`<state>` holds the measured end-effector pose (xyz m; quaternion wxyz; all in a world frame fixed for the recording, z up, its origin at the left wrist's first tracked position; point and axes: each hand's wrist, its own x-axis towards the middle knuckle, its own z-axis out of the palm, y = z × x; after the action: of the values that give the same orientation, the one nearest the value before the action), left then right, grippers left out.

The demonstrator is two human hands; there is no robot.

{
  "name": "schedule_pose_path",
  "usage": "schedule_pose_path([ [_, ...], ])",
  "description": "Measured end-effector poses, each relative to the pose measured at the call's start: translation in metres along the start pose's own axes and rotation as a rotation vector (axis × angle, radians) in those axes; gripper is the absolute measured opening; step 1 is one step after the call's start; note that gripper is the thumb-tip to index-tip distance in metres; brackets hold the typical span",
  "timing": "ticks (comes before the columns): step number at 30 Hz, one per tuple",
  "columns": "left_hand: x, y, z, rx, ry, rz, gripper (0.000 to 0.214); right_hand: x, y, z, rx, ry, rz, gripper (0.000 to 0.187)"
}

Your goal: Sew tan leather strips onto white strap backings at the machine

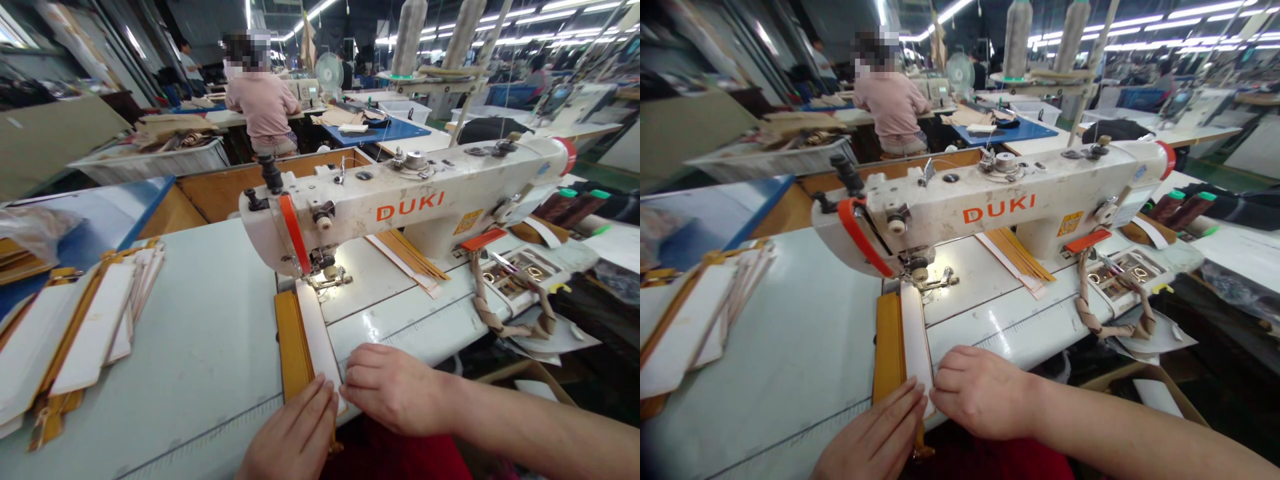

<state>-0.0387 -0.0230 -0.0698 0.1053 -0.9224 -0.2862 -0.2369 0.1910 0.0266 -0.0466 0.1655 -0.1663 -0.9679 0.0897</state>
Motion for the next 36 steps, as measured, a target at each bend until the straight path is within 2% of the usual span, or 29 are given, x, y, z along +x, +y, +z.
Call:
schedule_pose_path([
  [9,0.0,-0.002,0.0,0.01,-0.014,-0.001,0.037,0.003,0.001,-0.008,-0.028,-0.053,-0.024,0.019],
  [22,0.003,-0.002,0.0,0.037,0.043,0.011,0.034,0.005,0.002,-0.007,-0.028,-0.07,-0.034,0.017],
  [28,0.004,-0.015,0.0,0.026,-0.011,0.043,0.035,0.012,0.012,-0.007,-0.022,-0.059,-0.014,0.022],
  [31,0.009,-0.025,0.002,-0.001,-0.032,0.001,0.037,0.018,0.021,-0.007,-0.038,-0.066,-0.002,0.023],
  [36,0.019,-0.044,0.009,-0.01,0.041,-0.022,0.037,0.029,0.04,-0.002,-0.086,-0.029,-0.01,0.022],
])
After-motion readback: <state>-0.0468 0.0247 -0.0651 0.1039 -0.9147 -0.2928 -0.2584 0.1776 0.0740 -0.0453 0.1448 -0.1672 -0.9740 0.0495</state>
